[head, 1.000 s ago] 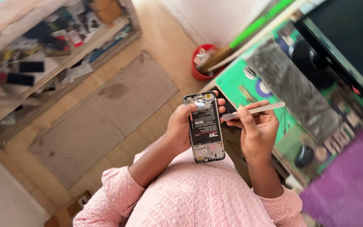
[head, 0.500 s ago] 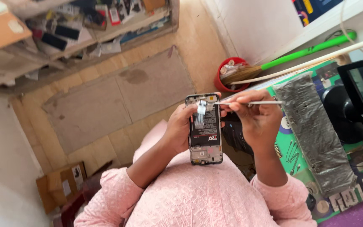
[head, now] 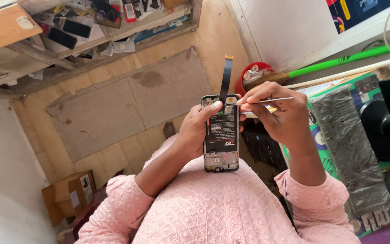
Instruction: The person holds a disassembled smartphone over a glass display counter and works on its internals, using a screwdriver to remove and adjust small components and a pry tool to lift parts from the phone body. They set removed parts on the counter, pick up a small component, and continue prying at the phone while standing at the bench.
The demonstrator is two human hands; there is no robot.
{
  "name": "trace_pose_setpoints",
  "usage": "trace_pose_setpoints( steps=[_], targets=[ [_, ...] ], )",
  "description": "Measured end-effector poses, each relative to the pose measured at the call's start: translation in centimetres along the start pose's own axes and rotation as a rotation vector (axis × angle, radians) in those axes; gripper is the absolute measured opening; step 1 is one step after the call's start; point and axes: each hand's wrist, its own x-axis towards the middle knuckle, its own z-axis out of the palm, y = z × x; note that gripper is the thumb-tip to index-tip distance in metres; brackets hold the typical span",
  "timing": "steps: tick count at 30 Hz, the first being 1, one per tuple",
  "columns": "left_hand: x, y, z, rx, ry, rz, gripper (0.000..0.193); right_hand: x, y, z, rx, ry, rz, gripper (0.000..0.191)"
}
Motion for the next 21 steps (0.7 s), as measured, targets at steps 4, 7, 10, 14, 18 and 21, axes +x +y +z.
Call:
trace_pose_setpoints(
  steps=[4,7,10,14,18,21],
  targets=[
    [-0.2,2.0,-0.9,0.047,0.0,-0.02,0.049,2.1,-1.8,1.2,-0.233,-0.04,-0.049,0.01],
    [-0.2,3.2,-1.5,0.1,0.019,-0.024,0.049,3.5,-2.7,2.1,-0.354,-0.067,-0.074,0.013],
    [-0.2,4.0,-2.0,0.071,-0.006,-0.032,0.046,5.0,-3.1,2.6,-0.398,-0.127,-0.042,0.017],
    [-0.2,4.7,-2.5,0.091,-0.066,0.026,0.045,6.9,-2.9,3.1,-0.257,-0.206,0.111,0.013],
    [0.0,5.1,-2.8,0.174,-0.023,0.039,0.041,8.3,-2.6,3.3,-0.221,-0.288,0.168,0.011],
    [-0.2,5.4,-3.2,0.188,-0.009,0.023,0.038,9.4,-2.4,3.6,-0.297,-0.335,0.202,0.013]
  ],
)
